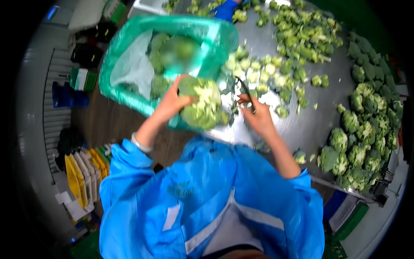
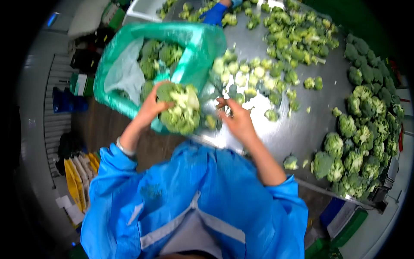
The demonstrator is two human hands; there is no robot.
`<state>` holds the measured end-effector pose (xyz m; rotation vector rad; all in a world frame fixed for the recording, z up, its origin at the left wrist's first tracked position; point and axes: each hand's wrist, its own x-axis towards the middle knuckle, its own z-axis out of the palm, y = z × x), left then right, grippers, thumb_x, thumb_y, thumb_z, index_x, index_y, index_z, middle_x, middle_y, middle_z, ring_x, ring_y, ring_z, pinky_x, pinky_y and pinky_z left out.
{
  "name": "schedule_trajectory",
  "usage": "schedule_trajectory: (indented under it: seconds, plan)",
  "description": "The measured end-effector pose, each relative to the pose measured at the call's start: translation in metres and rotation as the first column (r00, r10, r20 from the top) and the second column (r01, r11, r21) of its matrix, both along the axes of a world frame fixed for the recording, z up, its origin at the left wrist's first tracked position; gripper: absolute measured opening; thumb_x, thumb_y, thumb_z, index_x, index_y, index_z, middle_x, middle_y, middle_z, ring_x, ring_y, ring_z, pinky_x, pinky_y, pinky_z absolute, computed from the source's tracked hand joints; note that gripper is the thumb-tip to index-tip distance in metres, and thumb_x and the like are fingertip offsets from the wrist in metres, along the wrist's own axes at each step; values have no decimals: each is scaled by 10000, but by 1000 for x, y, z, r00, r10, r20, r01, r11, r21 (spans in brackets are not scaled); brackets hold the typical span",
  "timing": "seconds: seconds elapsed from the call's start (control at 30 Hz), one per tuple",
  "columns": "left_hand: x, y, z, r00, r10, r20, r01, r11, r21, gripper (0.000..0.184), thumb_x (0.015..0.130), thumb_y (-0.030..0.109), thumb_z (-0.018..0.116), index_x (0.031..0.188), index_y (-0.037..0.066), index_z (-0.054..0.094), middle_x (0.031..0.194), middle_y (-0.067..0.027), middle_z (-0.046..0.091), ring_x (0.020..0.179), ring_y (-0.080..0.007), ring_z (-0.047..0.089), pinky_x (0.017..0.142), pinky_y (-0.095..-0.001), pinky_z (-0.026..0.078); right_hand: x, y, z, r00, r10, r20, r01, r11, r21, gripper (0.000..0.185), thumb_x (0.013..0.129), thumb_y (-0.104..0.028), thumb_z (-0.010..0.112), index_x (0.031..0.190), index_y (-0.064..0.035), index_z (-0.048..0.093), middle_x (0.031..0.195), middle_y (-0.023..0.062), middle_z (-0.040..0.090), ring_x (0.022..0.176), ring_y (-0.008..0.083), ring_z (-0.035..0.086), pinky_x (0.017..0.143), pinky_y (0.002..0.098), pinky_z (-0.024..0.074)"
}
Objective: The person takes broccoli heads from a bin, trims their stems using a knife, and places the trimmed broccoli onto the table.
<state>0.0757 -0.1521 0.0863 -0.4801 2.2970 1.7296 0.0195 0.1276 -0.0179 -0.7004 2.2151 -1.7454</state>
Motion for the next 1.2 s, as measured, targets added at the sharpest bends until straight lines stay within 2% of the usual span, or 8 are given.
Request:
schedule_trajectory:
  seconds: [0.07, 0.23, 0.33, 0.47, 0.6, 1.0, 1.13, 1.2]
  plan:
    - [-8, 7, -5, 997, -66, -47, 65, 997, -35, 771, 780, 256, 780, 1420, 40, 408, 1275, -112, 570, 1144, -191, 551, 977, -320, 438, -3, -18, 60, 960, 40, 278, -44, 999, 7, 548, 832, -278, 770, 1302, -71, 578, 1010, 64, 700, 895, 173, 669, 723, 319, 519]
    - [6, 24, -20, 991, 135, 27, -128, 837, 532, 980, 726, 272, 841, 1500, 36, 288, 1391, -136, 482, 1268, -222, 477, 1069, -351, 374, 6, -35, 56, 919, -163, 358, 214, 971, -105, 520, 833, -298, 775, 1220, 2, 599, 981, 116, 699, 848, 179, 672, 718, 304, 515]
    - [13, 42, -32, 975, -5, -221, 26, 995, 93, 1083, 670, 258, 883, 1518, 37, 246, 1431, -147, 436, 1313, -241, 441, 1106, -356, 341, 12, -32, 59, 922, -198, 332, 211, 977, -4, 523, 832, -307, 778, 1190, 32, 601, 988, 152, 701, 877, 207, 682, 746, 321, 521]
    - [9, 36, -22, 985, -77, -157, 80, 997, 11, 1110, 627, 264, 909, 1505, 31, 271, 1433, -169, 428, 1328, -253, 432, 1112, -367, 339, 1, 5, 28, 1000, -18, -4, 18, 1000, 17, 412, 875, -235, 730, 1190, 0, 608, 1026, 168, 700, 874, 279, 702, 770, 358, 538]
    - [4, 29, -13, 954, -217, -205, 150, 942, -299, 1099, 578, 271, 901, 1490, 54, 329, 1424, -141, 452, 1319, -259, 450, 1108, -376, 344, -10, 44, 36, 860, 181, -478, 56, 896, 440, 408, 785, -22, 633, 1177, -134, 634, 1079, 62, 651, 724, 275, 684, 617, 386, 552]
    - [-7, 54, -16, 918, -366, -156, 293, 887, -357, 1087, 516, 311, 916, 1417, 40, 371, 1337, -183, 457, 1283, -343, 460, 1085, -415, 379, 10, 41, 14, 877, 259, -406, 153, 650, 745, 355, 773, -41, 600, 1119, -121, 598, 994, 50, 595, 644, 237, 663, 553, 380, 535]
    - [-6, 60, 0, 881, -465, -90, 386, 815, -431, 1068, 503, 299, 907, 1400, 46, 386, 1325, -181, 453, 1285, -349, 452, 1087, -420, 377, -13, 90, -88, 968, -64, -244, 248, 413, 876, 233, 836, -32, 578, 1059, -84, 625, 855, 131, 670, 700, 315, 681, 593, 445, 536]
    - [-3, 51, 1, 889, -439, -131, 342, 825, -449, 1107, 503, 292, 886, 1444, 58, 350, 1366, -148, 452, 1316, -296, 435, 1109, -397, 336, -17, 96, -71, 977, -42, -209, 187, 643, 743, 217, 864, -48, 587, 1075, -68, 632, 837, 162, 685, 744, 343, 683, 628, 444, 535]
